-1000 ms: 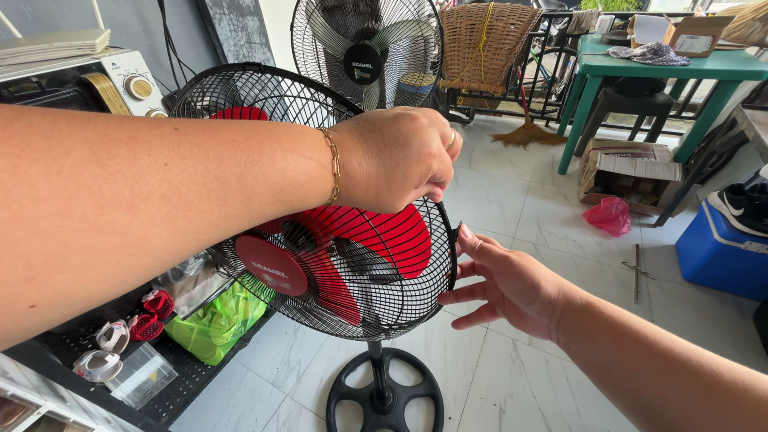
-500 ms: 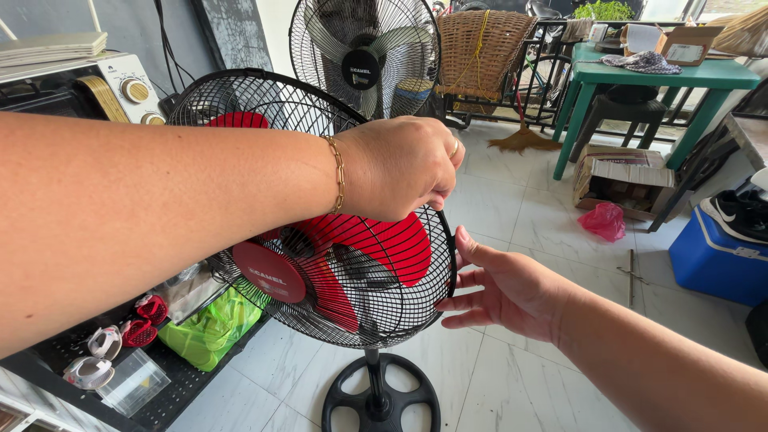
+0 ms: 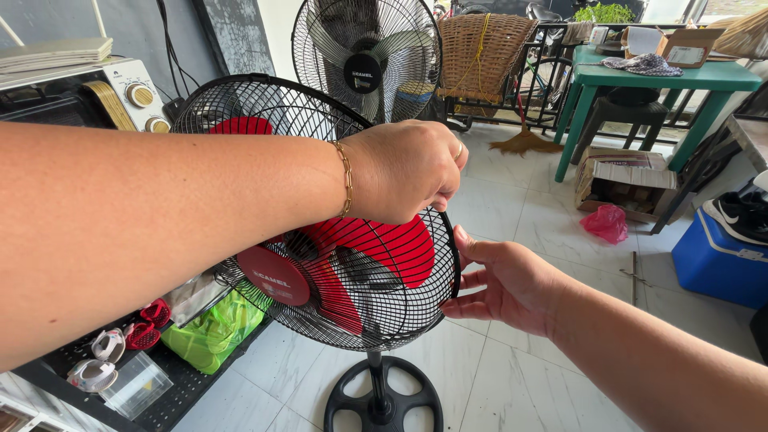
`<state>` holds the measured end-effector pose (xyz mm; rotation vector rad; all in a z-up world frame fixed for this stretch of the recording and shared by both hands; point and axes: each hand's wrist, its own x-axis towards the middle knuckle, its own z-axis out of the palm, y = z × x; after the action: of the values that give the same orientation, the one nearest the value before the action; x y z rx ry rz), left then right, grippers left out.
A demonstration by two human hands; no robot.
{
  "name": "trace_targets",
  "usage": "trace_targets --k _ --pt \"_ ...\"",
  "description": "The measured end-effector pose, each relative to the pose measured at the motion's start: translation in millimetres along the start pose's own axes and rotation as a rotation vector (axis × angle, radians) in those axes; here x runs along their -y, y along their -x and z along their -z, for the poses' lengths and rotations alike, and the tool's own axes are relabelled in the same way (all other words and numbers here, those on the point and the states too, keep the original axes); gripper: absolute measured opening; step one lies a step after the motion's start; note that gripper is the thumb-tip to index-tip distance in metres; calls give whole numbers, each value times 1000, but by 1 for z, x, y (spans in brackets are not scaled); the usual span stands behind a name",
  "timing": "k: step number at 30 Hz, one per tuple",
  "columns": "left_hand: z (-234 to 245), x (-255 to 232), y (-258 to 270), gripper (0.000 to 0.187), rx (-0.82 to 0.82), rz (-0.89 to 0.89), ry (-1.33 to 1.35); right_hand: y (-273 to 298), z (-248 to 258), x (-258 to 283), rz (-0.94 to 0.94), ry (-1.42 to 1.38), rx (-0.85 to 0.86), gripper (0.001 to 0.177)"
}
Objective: The person assembles a red electric fan by first securing the fan blades to the motor hub, then attaching the front protective cage, and finally fastening the rear cage to complete the assembly.
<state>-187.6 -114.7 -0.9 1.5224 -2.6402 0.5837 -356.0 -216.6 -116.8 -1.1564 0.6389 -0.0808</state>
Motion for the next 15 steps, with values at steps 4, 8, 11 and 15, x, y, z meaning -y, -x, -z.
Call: trace_targets --k 4,8,11,15 --pt "-2 -1 1 6 -12 -9 -20 1 1 -2 -5 -1 -4 53" --pt "-1 -3 -1 7 -54 14 -42 2 7 -2 -2 17 -16 61" --pt "-2 0 0 11 -126 52 -91 -2 17 -5 46 52 -43 58" --pt "-5 23 30 12 -606 80 -212 -8 25 -19 221 369 -179 42"
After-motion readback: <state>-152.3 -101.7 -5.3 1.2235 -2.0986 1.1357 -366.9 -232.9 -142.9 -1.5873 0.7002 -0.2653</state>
